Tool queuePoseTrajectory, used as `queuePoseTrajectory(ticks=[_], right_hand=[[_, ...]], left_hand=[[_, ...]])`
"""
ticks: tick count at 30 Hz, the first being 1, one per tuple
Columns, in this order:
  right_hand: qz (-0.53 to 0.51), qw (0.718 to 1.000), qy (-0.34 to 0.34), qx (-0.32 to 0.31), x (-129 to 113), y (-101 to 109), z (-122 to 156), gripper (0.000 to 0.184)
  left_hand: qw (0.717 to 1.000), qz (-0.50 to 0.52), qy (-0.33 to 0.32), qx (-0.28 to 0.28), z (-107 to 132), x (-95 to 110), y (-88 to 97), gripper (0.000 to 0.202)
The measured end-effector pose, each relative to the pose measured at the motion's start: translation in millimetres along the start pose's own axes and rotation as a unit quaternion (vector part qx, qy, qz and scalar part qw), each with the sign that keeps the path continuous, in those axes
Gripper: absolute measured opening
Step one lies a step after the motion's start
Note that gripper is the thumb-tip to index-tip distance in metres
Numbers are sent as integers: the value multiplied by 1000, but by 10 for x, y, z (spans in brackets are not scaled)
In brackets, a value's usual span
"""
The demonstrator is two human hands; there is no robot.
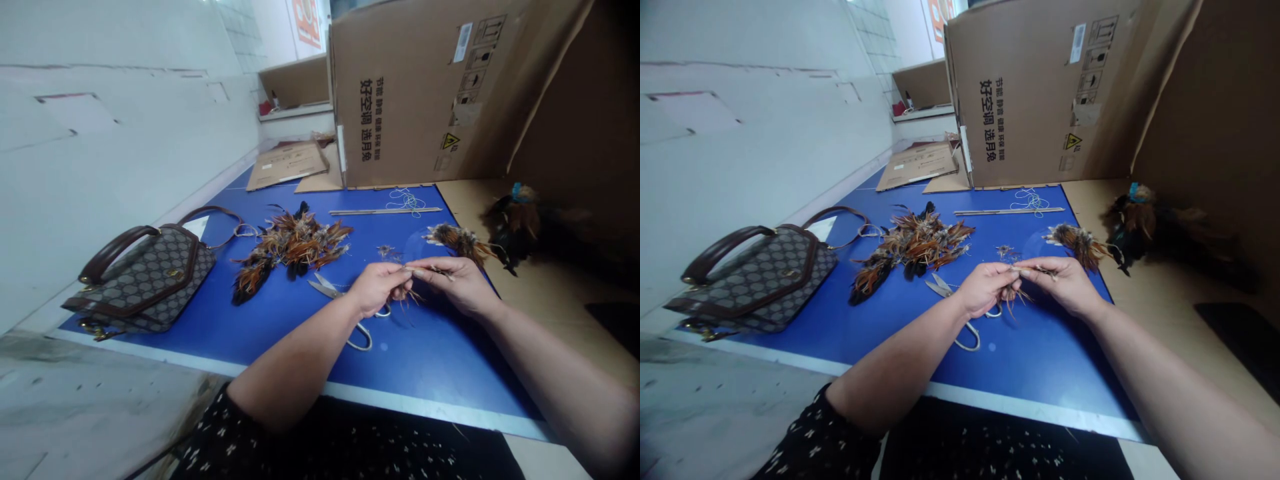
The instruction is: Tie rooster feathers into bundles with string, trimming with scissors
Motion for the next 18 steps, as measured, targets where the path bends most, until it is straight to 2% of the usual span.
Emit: queuePoseTrajectory(ticks=[3,6,12,18], right_hand=[[-15,1000,-7,6,7,24,-9,40],[-20,1000,-5,9,-22,7,-7,40],[-34,999,9,34,-33,4,-14,37],[-9,998,18,62,-8,55,-27,37]], left_hand=[[999,11,10,-41,19,-7,-63,48],[998,34,10,-58,40,13,-102,48],[997,51,2,-55,19,14,-90,50],[998,65,12,-2,-25,-27,26,44]])
Point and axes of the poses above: each hand's wrist, its own z-axis away from the middle knuckle, its own y-axis out of the back of the hand, x = y × z, the point moved 8 cm from there along -z, towards the middle knuckle, and after that the axes turned 12 degrees about -z, right-handed, at the moved point
